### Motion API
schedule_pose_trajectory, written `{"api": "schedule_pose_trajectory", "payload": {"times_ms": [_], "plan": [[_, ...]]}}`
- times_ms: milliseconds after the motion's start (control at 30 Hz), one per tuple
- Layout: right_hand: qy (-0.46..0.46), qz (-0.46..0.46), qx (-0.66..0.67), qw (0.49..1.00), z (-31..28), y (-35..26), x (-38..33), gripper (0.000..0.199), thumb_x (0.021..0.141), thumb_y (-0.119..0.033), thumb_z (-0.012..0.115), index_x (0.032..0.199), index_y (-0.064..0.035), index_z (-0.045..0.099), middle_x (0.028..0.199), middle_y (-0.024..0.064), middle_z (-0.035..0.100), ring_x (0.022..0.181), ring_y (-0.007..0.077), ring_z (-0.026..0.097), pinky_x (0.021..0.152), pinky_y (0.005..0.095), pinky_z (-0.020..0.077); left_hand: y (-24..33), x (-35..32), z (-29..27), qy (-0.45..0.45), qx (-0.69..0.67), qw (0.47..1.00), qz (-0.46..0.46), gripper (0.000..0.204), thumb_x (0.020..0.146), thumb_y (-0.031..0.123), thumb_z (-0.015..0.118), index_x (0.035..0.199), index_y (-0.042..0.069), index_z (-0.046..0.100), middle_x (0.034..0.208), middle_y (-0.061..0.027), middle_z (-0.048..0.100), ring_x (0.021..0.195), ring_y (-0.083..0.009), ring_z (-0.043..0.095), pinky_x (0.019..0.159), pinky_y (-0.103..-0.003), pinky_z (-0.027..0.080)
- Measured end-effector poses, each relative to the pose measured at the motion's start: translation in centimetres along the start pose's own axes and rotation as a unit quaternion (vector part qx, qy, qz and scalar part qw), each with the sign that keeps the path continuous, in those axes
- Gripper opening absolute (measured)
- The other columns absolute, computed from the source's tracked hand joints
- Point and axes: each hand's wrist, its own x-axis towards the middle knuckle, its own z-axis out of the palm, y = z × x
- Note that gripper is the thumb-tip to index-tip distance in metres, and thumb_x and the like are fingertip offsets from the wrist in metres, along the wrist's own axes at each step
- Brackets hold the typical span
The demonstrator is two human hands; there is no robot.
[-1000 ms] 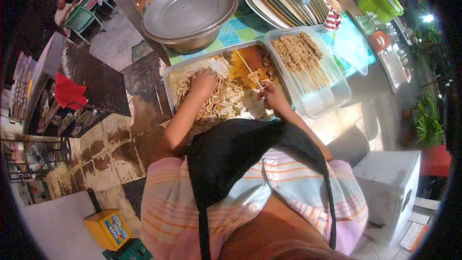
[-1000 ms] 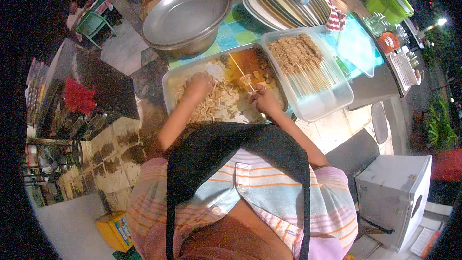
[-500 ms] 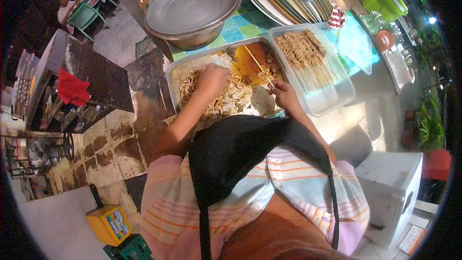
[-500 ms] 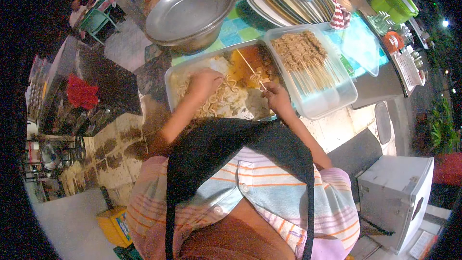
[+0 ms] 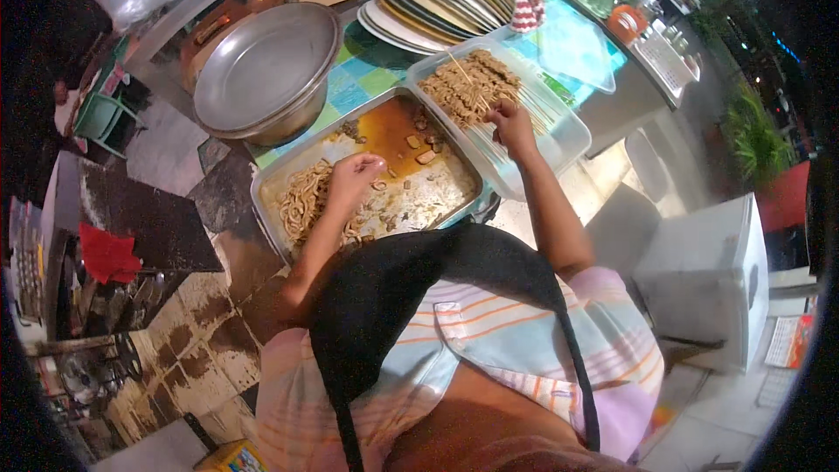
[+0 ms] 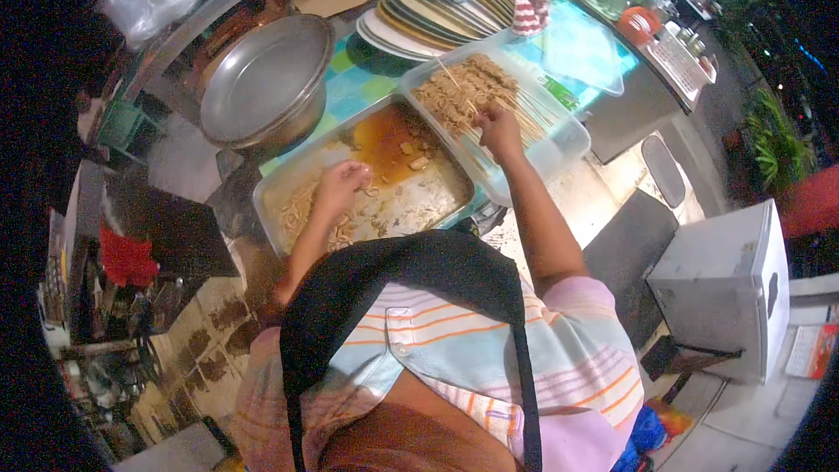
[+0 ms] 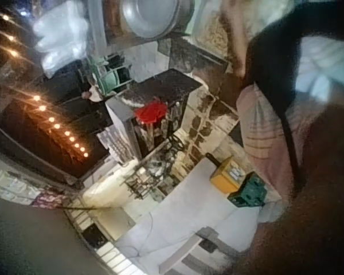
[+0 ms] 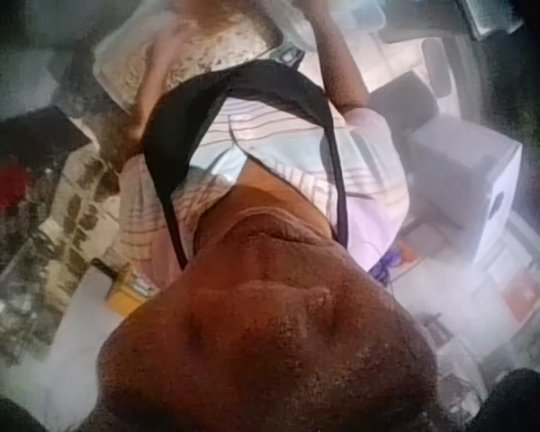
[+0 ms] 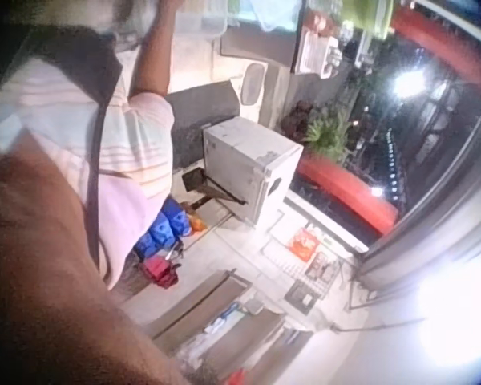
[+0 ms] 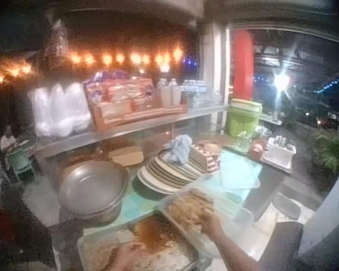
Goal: The person skewers pieces of cooked food from a tray onto wooden sticks, handling each piece by hand and placing the completed skewers on a separate pile.
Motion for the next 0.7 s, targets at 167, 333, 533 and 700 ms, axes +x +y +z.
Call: {"api": "schedule_pose_trajectory", "payload": {"times_ms": [167,333,533,700], "plan": [[-0.019,0.037,-0.100,0.994,-0.1,2.2,1.9,0.008,0.070,-0.004,0.052,0.076,0.0008,0.053,0.057,0.0059,0.054,0.033,0.0100,0.042,0.031,0.0223,0.0307,0.0,-0.2,-0.5,0.004,-0.005,1.000,0.016,0.018,0.078,0.013,0.052,0.087,-0.002,0.054,0.078,-0.0071,0.059,0.071,-0.0116,0.055,0.066,-0.023,0.043],[-0.036,0.019,-0.241,0.970,0.7,3.5,3.0,0.010,0.067,-0.006,0.054,0.075,-0.0002,0.055,0.053,0.0072,0.053,0.036,0.0132,0.046,0.034,0.0255,0.0367,0.1,-0.5,-1.2,0.026,-0.006,1.000,0.013,0.015,0.077,0.011,0.053,0.084,-0.003,0.055,0.076,-0.0066,0.058,0.071,-0.0112,0.055,0.065,-0.023,0.043],[-0.032,0.015,-0.206,0.978,1.6,2.1,3.1,0.011,0.068,-0.007,0.053,0.075,0.0020,0.055,0.054,0.0093,0.053,0.038,0.0145,0.048,0.036,0.0277,0.0393,0.2,-0.9,-1.3,0.022,-0.045,0.999,0.002,0.015,0.077,0.012,0.054,0.083,-0.002,0.055,0.076,-0.0061,0.058,0.071,-0.0110,0.055,0.065,-0.022,0.042],[-0.039,0.014,-0.240,0.970,1.2,2.1,3.1,0.012,0.069,-0.007,0.054,0.077,0.0017,0.056,0.053,0.0087,0.052,0.037,0.0134,0.047,0.036,0.0257,0.0379,-0.4,-0.7,-1.3,0.019,-0.029,0.999,0.003,0.014,0.076,0.011,0.055,0.082,-0.002,0.056,0.074,-0.0048,0.058,0.068,-0.0095,0.053,0.062,-0.021,0.042]]}}
